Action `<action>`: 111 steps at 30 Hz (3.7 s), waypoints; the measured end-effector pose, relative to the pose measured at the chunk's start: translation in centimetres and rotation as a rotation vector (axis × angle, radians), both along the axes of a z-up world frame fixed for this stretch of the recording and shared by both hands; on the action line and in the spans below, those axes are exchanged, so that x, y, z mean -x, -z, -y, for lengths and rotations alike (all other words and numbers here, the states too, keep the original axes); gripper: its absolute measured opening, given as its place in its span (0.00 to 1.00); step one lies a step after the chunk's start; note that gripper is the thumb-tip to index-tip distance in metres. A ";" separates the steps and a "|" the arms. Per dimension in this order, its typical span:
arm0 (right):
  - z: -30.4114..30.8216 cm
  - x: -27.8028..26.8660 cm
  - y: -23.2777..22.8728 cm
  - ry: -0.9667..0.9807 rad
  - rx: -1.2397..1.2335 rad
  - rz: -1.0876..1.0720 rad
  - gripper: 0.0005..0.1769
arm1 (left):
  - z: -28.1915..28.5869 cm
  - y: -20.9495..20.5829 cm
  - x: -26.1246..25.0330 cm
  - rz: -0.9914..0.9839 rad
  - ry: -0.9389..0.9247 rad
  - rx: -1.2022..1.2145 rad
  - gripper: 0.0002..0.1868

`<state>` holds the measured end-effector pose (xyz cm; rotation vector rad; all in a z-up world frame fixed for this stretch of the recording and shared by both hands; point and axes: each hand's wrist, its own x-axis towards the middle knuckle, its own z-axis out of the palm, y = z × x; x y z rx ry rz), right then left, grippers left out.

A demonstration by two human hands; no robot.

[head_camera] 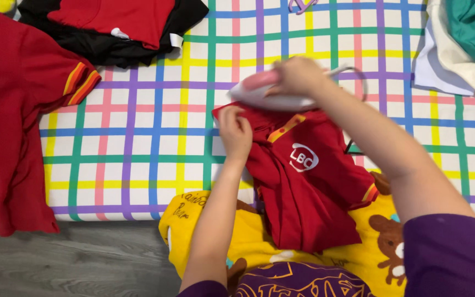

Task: The person irons a red polo shirt on a bed. They repeatedly unfold, smooth, and iron different sections of the shirt, including the collar, sleeves, and back, then refold it.

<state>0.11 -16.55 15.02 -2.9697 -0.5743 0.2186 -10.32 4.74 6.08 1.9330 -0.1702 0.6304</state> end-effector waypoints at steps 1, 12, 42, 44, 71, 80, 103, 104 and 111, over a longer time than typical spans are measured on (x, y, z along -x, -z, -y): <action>1.7 -0.2 0.0 0.089 0.004 0.018 0.41 | 0.2 0.5 0.0 -0.020 0.059 -0.024 0.10; 16.3 3.3 -2.7 0.515 0.143 0.175 0.40 | 1.7 2.6 -0.7 -0.380 0.274 -0.837 0.40; 31.4 19.8 15.7 0.804 -1.276 1.038 0.23 | 1.2 0.8 -0.7 -0.423 0.291 -0.813 0.43; 31.3 20.4 15.9 0.791 -1.332 1.015 0.20 | 1.4 -0.1 -0.1 -0.447 0.293 -0.791 0.43; 29.7 24.4 6.9 1.044 -1.086 0.343 0.27 | 14.6 3.8 3.2 -0.514 0.498 0.133 0.25; 26.9 28.5 10.6 1.428 -1.466 0.589 0.47 | 12.4 -2.0 4.2 -0.872 0.882 0.726 0.46; 13.7 29.1 -5.2 0.057 -0.624 -0.161 0.24 | -4.5 -29.8 11.3 -0.441 1.546 0.367 0.15; 14.4 29.9 -5.8 0.084 -0.686 -0.091 0.21 | -5.6 -29.6 11.1 -0.427 1.503 0.386 0.13; 18.1 35.0 -11.5 0.093 -1.306 -0.023 0.10 | -11.8 -27.5 10.6 -0.251 1.311 0.469 0.13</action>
